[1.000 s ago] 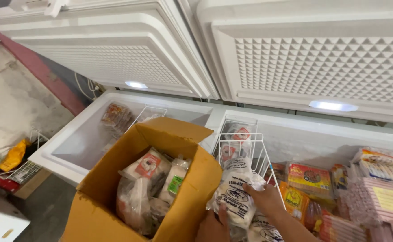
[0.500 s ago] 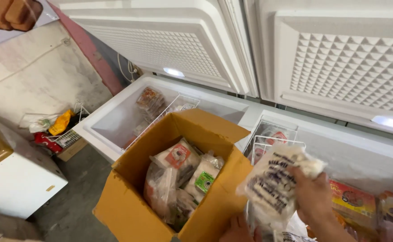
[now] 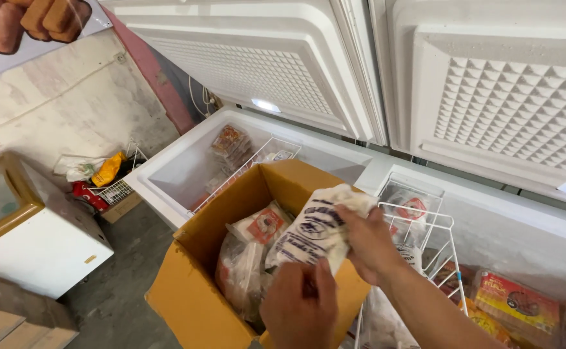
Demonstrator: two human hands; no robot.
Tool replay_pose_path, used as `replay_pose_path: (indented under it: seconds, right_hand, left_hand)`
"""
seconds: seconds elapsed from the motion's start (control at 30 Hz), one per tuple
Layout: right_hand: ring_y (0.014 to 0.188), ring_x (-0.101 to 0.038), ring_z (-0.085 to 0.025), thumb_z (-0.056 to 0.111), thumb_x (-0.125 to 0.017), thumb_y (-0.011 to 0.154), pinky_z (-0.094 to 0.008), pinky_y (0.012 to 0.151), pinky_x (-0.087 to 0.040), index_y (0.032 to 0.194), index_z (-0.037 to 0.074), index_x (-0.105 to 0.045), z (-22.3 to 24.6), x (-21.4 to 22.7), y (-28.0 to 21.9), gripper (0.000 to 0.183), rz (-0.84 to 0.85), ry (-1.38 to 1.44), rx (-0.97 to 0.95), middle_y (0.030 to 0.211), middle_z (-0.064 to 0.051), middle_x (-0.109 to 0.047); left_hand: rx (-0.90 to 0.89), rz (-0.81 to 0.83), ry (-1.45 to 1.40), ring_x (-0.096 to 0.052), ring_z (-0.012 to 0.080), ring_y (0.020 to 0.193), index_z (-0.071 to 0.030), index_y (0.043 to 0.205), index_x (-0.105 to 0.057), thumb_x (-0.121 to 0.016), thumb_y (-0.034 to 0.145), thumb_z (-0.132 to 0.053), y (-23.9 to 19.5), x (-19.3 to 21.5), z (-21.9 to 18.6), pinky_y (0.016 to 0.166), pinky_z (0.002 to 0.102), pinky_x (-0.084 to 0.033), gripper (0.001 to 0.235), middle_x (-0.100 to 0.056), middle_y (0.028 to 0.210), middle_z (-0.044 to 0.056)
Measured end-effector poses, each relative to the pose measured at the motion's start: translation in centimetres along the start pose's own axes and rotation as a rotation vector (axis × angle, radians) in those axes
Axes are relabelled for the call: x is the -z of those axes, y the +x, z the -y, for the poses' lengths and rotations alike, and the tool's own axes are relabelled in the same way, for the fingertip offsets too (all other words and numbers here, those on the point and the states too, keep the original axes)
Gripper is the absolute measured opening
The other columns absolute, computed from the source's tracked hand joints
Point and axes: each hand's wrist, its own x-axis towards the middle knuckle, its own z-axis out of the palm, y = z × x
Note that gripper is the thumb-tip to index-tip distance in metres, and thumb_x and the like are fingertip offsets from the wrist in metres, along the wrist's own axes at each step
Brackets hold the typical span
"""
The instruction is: The person takes packaged frozen food items from a cardboard box and places them into a wire basket inside a chest freezer. The person handles multiple packages of what appears to be frozen fish or meat, arranging them in the basket.
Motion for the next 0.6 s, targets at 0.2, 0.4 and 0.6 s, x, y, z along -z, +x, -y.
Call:
replay_pose_path:
  seconds: [0.2, 0.4, 0.6]
  right_hand:
    - [0.100, -0.069, -0.029, 0.023, -0.058, 0.098, -0.045, 0.085, -0.062, 0.145, 0.007, -0.040, -1.6, 0.5, 2.4, 0.053, 0.191, -0.214, -0.130, 0.115, -0.016, -0.065]
    - [0.092, -0.060, -0.015, 0.035, -0.057, 0.099, -0.032, 0.081, -0.052, 0.145, 0.016, -0.057, 0.6, 5.7, 0.3, 0.050, 0.288, -0.259, -0.137, 0.113, -0.003, -0.066]
    - [0.083, -0.076, -0.021, 0.029, -0.057, 0.092, -0.038, 0.071, -0.062, 0.107, 0.004, -0.076, -3.7, 21.6, 6.8, 0.034, 0.085, -1.048, 0.058, 0.093, -0.013, -0.078]
  left_hand:
    - [0.132, 0.092, 0.056, -0.068, 0.0323, 0.086, -0.006, 0.094, -0.064, -0.065, 0.095, -0.025, 4.7, -1.8, 3.7, 0.076, 0.043, -0.053, 0.019, -0.071, 0.093, 0.015]
    - [0.182, 0.362, -0.756, -0.063, 0.0266, 0.113, -0.003, 0.136, -0.047, -0.049, 0.099, -0.017, 2.6, -6.0, -0.2, 0.096, 0.035, -0.052, 0.040, -0.062, 0.126, 0.019]
    - [-0.120, 0.336, 0.156, -0.061, 0.0298, 0.109, -0.007, 0.124, -0.054, -0.073, 0.086, -0.015, -8.3, -10.5, 2.7, 0.095, 0.040, -0.049, 0.043, -0.066, 0.118, 0.016]
